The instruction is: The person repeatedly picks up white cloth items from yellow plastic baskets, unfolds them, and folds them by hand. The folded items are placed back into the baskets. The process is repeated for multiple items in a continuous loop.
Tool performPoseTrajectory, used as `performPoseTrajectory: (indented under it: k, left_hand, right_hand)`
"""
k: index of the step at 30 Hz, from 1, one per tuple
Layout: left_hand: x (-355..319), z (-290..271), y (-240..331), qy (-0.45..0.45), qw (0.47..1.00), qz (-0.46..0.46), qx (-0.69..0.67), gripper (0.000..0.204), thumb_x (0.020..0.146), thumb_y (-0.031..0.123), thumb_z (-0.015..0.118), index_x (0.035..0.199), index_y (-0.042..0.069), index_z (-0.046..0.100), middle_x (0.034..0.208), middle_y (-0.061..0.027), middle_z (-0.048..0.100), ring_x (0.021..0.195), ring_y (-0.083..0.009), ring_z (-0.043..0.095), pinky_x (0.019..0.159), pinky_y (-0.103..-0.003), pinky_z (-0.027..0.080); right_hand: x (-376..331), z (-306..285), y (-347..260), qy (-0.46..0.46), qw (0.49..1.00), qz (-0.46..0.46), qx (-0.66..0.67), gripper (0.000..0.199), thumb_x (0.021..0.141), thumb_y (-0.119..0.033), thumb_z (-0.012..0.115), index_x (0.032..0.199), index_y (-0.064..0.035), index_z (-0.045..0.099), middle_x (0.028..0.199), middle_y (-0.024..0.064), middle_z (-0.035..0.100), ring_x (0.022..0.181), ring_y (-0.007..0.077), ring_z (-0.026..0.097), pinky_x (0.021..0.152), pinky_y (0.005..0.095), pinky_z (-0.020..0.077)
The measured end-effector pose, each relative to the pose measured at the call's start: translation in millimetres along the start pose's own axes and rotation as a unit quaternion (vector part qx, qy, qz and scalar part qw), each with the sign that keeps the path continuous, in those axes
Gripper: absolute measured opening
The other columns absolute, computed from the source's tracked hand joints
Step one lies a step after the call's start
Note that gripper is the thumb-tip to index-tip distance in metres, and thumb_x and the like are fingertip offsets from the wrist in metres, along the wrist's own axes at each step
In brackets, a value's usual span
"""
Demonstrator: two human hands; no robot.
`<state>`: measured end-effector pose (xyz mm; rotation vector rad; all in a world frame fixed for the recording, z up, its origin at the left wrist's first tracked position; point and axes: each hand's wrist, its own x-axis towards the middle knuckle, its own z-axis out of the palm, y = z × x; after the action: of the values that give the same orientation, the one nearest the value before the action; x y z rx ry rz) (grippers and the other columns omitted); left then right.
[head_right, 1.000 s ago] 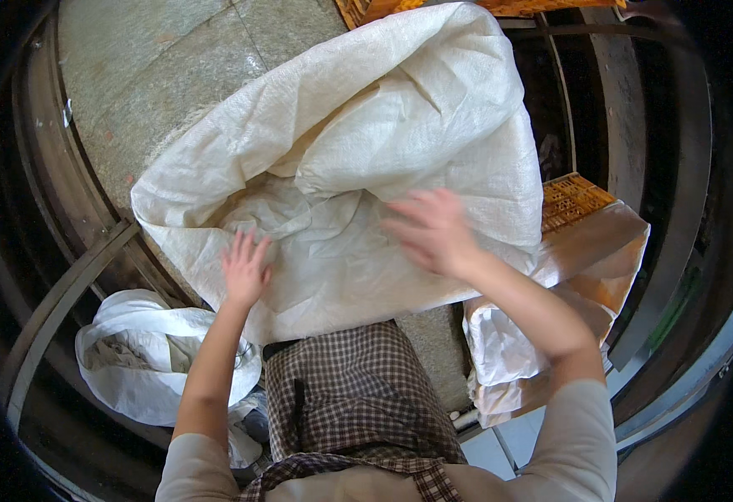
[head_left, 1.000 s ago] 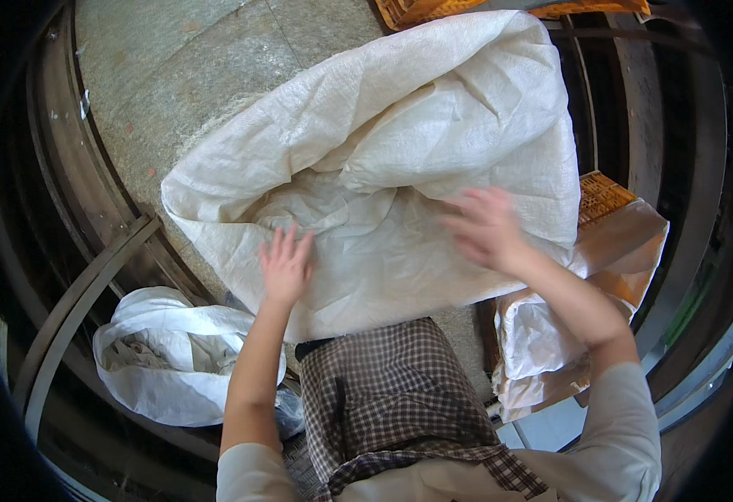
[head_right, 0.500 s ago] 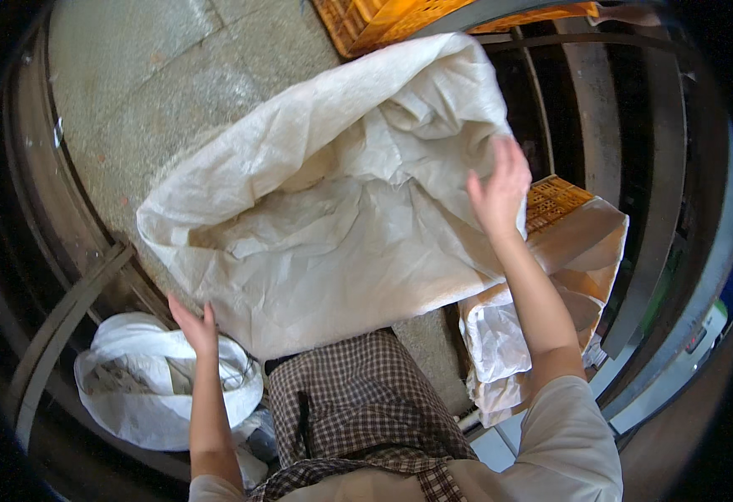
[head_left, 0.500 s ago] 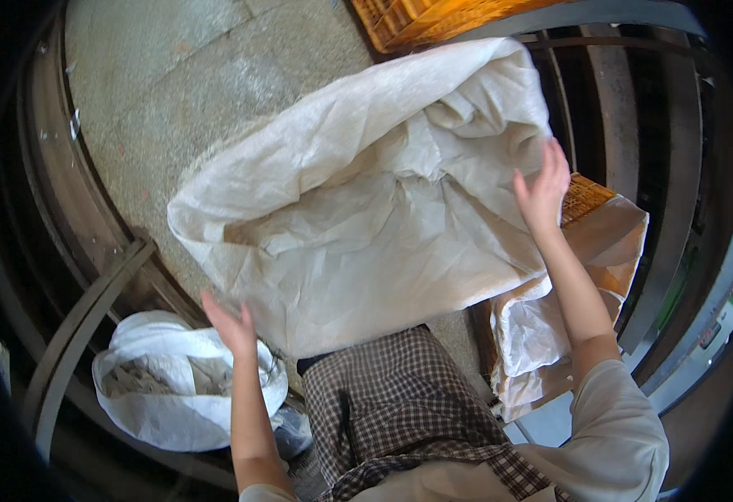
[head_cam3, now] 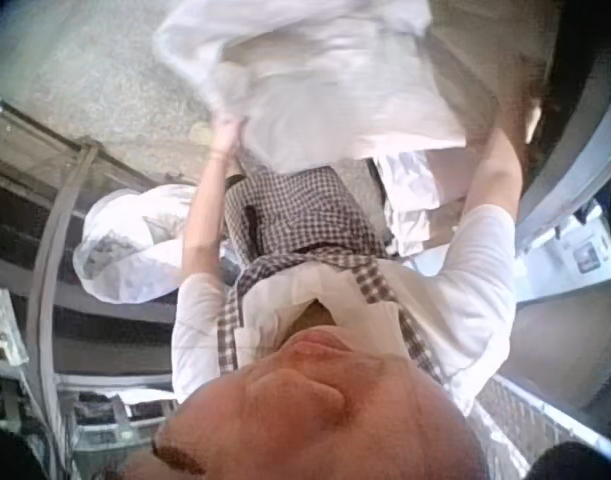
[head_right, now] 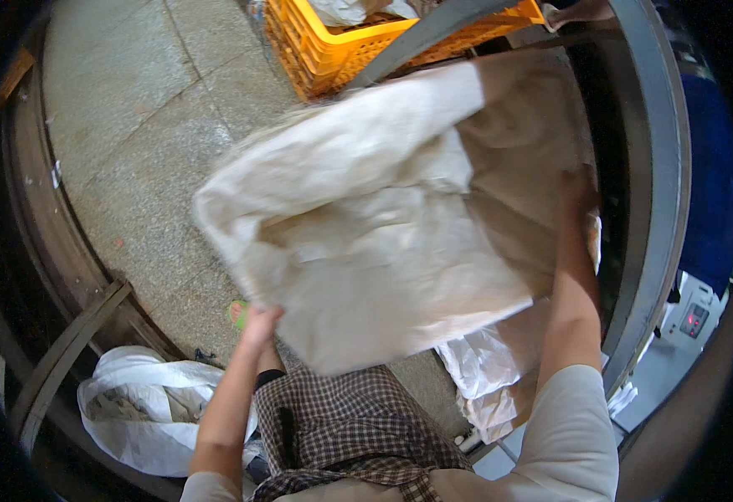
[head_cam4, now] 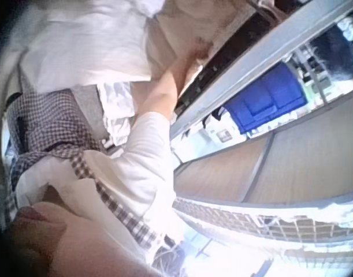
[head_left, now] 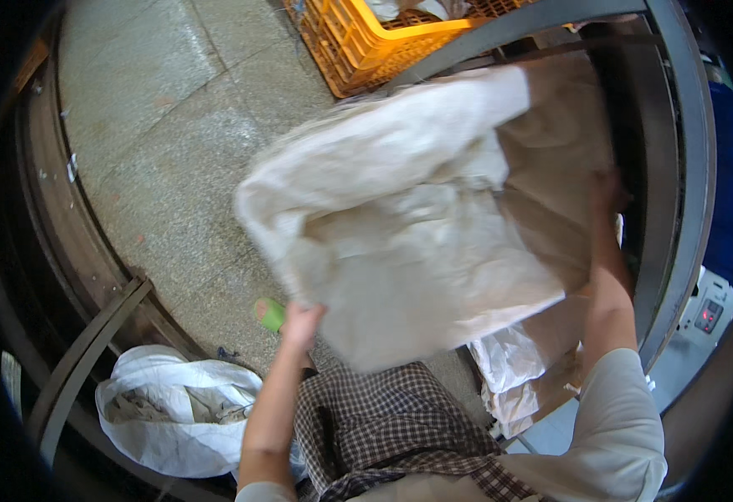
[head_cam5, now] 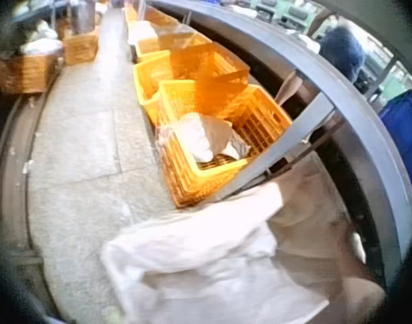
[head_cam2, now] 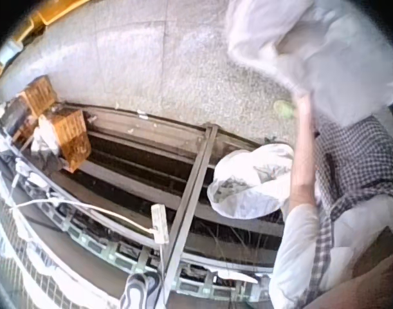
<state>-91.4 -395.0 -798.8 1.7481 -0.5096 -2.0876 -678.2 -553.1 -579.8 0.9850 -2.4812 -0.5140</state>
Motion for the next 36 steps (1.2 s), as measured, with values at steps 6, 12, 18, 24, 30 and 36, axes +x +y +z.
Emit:
performPoseTrajectory:
  k: [6,12,18,24,30,36]
  left_hand:
    - [14,196,36,-0.034,0.994,0.065,0.077,0.046,0.067,0.015,0.063,0.110,0.002,0.054,0.095,-0.0199,0.064,0.088,-0.0332,0.062,0.079,-0.041,0.049]
    - [41,274,51,-0.083,0.992,0.027,0.087,0.053,0.071,0.019,0.066,0.116,-0.002,0.048,0.108,-0.0226,0.058,0.100,-0.0336,0.058,0.084,-0.041,0.046]
    - [42,132,8,-0.115,0.993,-0.026,0.025,0.085,0.081,0.027,0.066,0.140,0.000,0.012,0.117,-0.0201,0.051,0.099,-0.0243,0.056,0.077,-0.035,0.048]
    - [36,-112,41,0.107,0.988,-0.104,-0.031,0.018,0.086,0.013,0.051,0.103,0.007,0.050,0.084,-0.0059,0.059,0.067,-0.0151,0.059,0.055,-0.026,0.045]
    - [-3,-290,140,0.203,0.971,-0.053,-0.112,0.016,0.088,0.021,0.051,0.098,0.009,0.052,0.080,-0.0037,0.059,0.066,-0.0124,0.059,0.055,-0.025,0.046]
    - [-2,-338,199,0.292,0.940,-0.024,-0.176,0.011,0.090,0.021,0.051,0.096,0.012,0.051,0.080,-0.0019,0.058,0.063,-0.0106,0.057,0.052,-0.023,0.043]
  right_hand:
    - [-17,-28,-76,0.260,0.917,-0.156,0.260,0.061,0.084,-0.019,0.060,0.134,0.0002,0.032,0.134,0.0236,0.036,0.125,0.0361,0.036,0.104,0.0444,0.0277]
    - [-198,-5,-180,-0.151,0.845,-0.360,0.365,0.077,0.074,-0.041,0.067,0.131,0.0018,0.037,0.123,0.0247,0.049,0.113,0.0366,0.049,0.099,0.0470,0.0318]
    - [-229,-13,-213,-0.443,0.830,-0.311,0.135,0.064,0.079,-0.043,0.058,0.129,-0.0064,0.043,0.118,0.0173,0.057,0.112,0.0340,0.051,0.094,0.0506,0.0341]
    - [-194,-97,-285,-0.511,0.702,-0.466,-0.169,0.039,0.081,-0.036,0.060,0.105,-0.0051,0.060,0.096,0.0160,0.063,0.093,0.0343,0.059,0.079,0.0469,0.0439]
    - [-141,-173,-430,-0.207,0.728,-0.423,0.498,0.048,0.077,-0.025,0.063,0.117,-0.0015,0.052,0.120,0.0203,0.052,0.115,0.0342,0.047,0.095,0.0403,0.0376]
    - [-49,-180,-532,-0.153,0.906,-0.200,0.340,0.066,0.078,-0.035,0.063,0.131,-0.0050,0.037,0.119,0.0210,0.053,0.108,0.0360,0.052,0.090,0.0432,0.0420]
